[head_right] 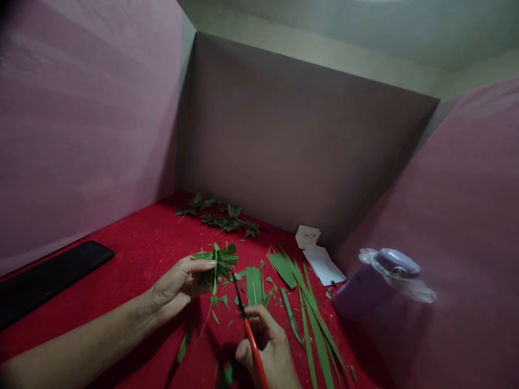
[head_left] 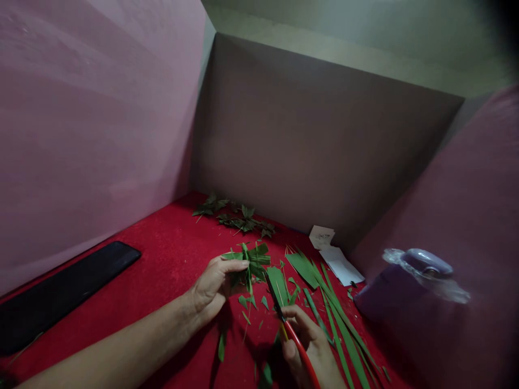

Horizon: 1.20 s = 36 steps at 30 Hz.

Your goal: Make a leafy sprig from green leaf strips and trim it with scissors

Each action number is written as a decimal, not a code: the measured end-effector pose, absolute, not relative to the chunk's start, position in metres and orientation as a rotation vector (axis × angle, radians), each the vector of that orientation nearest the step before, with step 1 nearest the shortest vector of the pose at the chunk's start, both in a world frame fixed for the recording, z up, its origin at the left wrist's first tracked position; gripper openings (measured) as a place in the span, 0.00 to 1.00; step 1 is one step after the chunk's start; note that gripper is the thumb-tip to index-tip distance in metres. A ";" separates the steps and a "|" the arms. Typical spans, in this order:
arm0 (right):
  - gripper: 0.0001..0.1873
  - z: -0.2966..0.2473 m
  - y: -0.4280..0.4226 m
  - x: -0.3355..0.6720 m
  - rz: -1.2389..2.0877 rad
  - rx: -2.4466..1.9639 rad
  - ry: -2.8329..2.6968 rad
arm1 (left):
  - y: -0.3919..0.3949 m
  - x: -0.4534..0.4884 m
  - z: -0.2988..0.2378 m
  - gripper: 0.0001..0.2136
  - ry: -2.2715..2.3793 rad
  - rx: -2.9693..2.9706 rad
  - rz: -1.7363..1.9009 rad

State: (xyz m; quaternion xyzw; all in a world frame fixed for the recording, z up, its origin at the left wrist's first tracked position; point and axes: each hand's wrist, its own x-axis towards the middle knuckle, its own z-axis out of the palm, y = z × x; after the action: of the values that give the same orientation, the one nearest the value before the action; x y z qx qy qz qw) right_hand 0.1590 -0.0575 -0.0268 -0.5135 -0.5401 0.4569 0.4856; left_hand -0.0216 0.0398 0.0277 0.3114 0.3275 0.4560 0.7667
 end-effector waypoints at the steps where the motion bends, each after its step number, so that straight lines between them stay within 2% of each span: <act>1: 0.29 -0.029 -0.057 0.160 1.107 -1.252 -1.319 | 0.040 -0.022 0.028 0.04 0.711 0.678 0.984; 8: 0.32 -0.022 -0.059 0.157 1.100 -1.277 -1.319 | 0.038 -0.020 0.022 0.06 0.699 0.702 0.919; 16: 0.30 -0.025 -0.058 0.158 1.039 -1.275 -1.285 | 0.037 -0.019 0.022 0.06 0.634 0.761 0.867; 19: 0.26 -0.032 -0.056 0.161 1.062 -1.242 -1.227 | 0.036 -0.019 0.022 0.07 0.603 0.784 0.834; 27: 0.23 -0.035 -0.053 0.162 1.065 -1.185 -1.184 | 0.031 -0.020 0.027 0.21 0.635 0.850 0.878; 36: 0.24 -0.041 -0.051 0.165 1.128 -1.081 -1.138 | 0.036 -0.022 0.027 0.10 0.621 0.956 0.901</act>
State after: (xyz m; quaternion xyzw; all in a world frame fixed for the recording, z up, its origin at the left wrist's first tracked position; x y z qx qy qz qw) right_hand 0.1655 -0.0508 -0.0414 -0.4604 -0.4846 0.4801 0.5681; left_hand -0.0223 0.0355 0.0267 0.4369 0.2840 0.4120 0.7475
